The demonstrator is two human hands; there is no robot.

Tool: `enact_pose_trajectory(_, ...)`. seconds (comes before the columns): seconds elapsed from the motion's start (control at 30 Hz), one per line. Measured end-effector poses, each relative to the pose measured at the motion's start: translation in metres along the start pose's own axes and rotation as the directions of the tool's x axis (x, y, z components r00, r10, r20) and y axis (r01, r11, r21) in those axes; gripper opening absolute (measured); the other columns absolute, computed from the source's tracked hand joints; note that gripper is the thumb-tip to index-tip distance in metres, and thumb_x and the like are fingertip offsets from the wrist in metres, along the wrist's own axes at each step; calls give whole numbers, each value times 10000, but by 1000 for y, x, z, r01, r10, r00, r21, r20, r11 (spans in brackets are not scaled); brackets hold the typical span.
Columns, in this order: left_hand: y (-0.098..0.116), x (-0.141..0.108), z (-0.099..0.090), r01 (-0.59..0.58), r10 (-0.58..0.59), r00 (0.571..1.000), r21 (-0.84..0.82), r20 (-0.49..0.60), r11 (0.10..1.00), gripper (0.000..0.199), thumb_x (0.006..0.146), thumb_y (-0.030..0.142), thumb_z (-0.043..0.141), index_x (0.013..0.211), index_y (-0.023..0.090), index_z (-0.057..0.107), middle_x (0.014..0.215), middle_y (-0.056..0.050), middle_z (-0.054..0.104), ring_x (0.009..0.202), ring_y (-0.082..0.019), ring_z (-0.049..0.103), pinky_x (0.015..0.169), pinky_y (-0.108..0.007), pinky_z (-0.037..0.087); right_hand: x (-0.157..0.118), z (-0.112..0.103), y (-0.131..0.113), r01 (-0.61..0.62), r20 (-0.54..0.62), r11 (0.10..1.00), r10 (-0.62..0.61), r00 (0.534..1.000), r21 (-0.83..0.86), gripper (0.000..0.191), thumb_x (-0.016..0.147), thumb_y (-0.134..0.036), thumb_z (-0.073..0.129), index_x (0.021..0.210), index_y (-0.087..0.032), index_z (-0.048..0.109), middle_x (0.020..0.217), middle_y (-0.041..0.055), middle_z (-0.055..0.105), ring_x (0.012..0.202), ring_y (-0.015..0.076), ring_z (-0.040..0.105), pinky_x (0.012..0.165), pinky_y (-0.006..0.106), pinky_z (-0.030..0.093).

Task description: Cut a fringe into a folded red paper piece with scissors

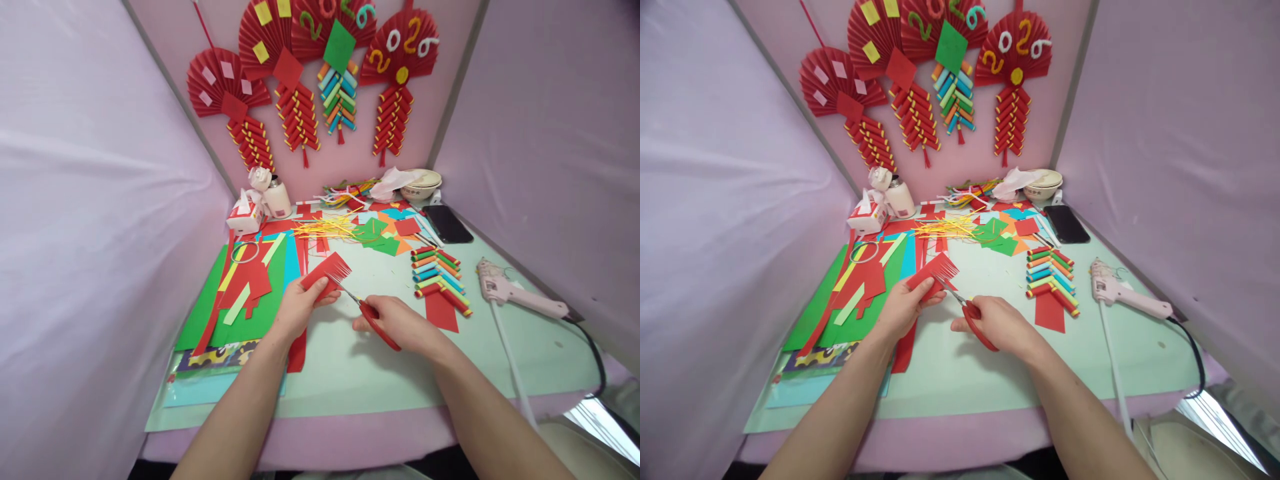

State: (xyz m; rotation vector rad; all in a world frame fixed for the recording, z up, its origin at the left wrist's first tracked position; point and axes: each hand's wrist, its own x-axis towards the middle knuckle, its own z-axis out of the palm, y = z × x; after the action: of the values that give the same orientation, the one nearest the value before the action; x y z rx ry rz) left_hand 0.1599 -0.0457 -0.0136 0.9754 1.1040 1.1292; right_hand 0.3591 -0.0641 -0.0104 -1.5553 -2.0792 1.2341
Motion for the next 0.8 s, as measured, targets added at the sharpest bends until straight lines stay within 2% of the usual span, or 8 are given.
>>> enact_pose_trajectory(0.3, 1, 0, 0, -11, 11, 1000, 24, 1, 1000, 362, 691, 409, 675, 900, 114, 660, 793, -97, 706, 707, -191, 667, 713, -311, 535, 1, -1, -4, -5, 15, 1000, 5, 1000, 13, 420, 694, -592, 564, 690, -174, 524, 691, 22, 624, 593, 133, 503, 511, 219, 332)
enact_pose_trajectory(0.6, 2, -6, 5, -14, -1, 993, 128, 122, 992, 330, 727, 398, 640, 887, 111, 670, 742, -95, 702, 694, -200, 668, 671, -308, 531, 0, 0, -5, 36, 47, 999, -37, 998, 17, 321, 720, -487, 571, 726, -186, 460, 700, -17, 553, 596, 109, 452, 523, 210, 340)
enact_pose_trajectory(0.8, 3, -6, 5, -12, -5, 992, 135, 124, 991, 334, 722, 407, 640, 873, 112, 672, 742, -99, 700, 699, -204, 667, 678, -315, 531, 0, 0, -7, 35, 32, 999, -35, 999, 8, 330, 718, -497, 573, 706, -186, 464, 677, -17, 557, 590, 112, 453, 514, 211, 325)
